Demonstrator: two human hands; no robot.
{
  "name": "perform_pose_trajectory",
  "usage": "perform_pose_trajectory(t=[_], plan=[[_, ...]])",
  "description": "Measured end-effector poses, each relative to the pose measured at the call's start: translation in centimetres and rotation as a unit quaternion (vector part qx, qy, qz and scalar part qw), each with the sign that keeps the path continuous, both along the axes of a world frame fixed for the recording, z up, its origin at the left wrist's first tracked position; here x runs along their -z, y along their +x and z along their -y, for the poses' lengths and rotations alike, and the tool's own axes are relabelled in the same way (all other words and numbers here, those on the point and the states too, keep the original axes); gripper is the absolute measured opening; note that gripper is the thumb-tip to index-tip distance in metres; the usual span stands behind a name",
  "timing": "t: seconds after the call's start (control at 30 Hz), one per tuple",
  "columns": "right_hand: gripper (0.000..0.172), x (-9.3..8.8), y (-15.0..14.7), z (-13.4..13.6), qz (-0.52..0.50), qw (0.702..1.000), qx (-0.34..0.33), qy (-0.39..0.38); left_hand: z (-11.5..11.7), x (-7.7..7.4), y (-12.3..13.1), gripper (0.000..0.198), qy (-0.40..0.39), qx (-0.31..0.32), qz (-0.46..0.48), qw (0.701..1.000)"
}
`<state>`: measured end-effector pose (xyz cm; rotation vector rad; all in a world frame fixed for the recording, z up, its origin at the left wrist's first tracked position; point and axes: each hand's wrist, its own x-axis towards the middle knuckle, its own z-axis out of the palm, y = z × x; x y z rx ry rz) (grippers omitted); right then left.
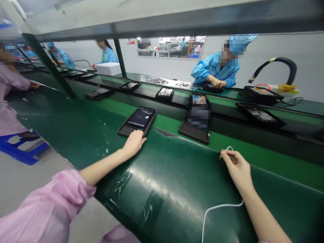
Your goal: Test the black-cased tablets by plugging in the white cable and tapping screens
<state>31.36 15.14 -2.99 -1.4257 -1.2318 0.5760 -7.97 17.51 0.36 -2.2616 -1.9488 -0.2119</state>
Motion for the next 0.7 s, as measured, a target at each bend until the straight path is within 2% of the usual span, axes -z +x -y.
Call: perform_pose_trajectory(t=[0.17, 0.3, 0.4, 0.47, 0.5, 0.57, 0.63, 0.7], plan=[[0.054, -0.4, -3.5, 1.2, -0.045, 0.997, -0.069, -0.013, 12.4, 2.6, 4.9, 0.015, -0.016, 0.143, 0.036, 0.989], [0.053, -0.9, -7.7, 1.7, -0.148, 0.981, -0.110, -0.055, 21.4, 3.5, 8.0, 0.025, -0.034, 0.259, 0.061, 0.963], [0.055, -1.1, -10.5, 1.8, -0.216, 0.962, -0.127, -0.108, 25.5, 2.7, 8.4, 0.028, -0.048, 0.362, 0.098, 0.926], [0.054, -1.2, -12.0, 1.8, -0.243, 0.952, -0.131, -0.133, 26.3, 1.7, 7.7, 0.029, -0.077, 0.402, 0.144, 0.901], [0.053, -1.2, -12.7, 1.7, -0.252, 0.948, -0.133, -0.141, 26.2, 1.2, 7.1, 0.030, -0.083, 0.399, 0.165, 0.898], [0.048, -1.3, -13.9, 1.6, -0.262, 0.942, -0.142, -0.152, 25.6, 0.7, 5.7, 0.042, -0.066, 0.333, 0.190, 0.921], [0.043, -1.3, -14.9, 1.3, -0.263, 0.939, -0.152, -0.160, 24.8, 1.0, 4.5, 0.072, -0.035, 0.219, 0.198, 0.955], [0.040, -1.3, -15.5, 1.1, -0.259, 0.938, -0.160, -0.164, 24.3, 1.9, 3.6, 0.101, -0.032, 0.127, 0.207, 0.969]])
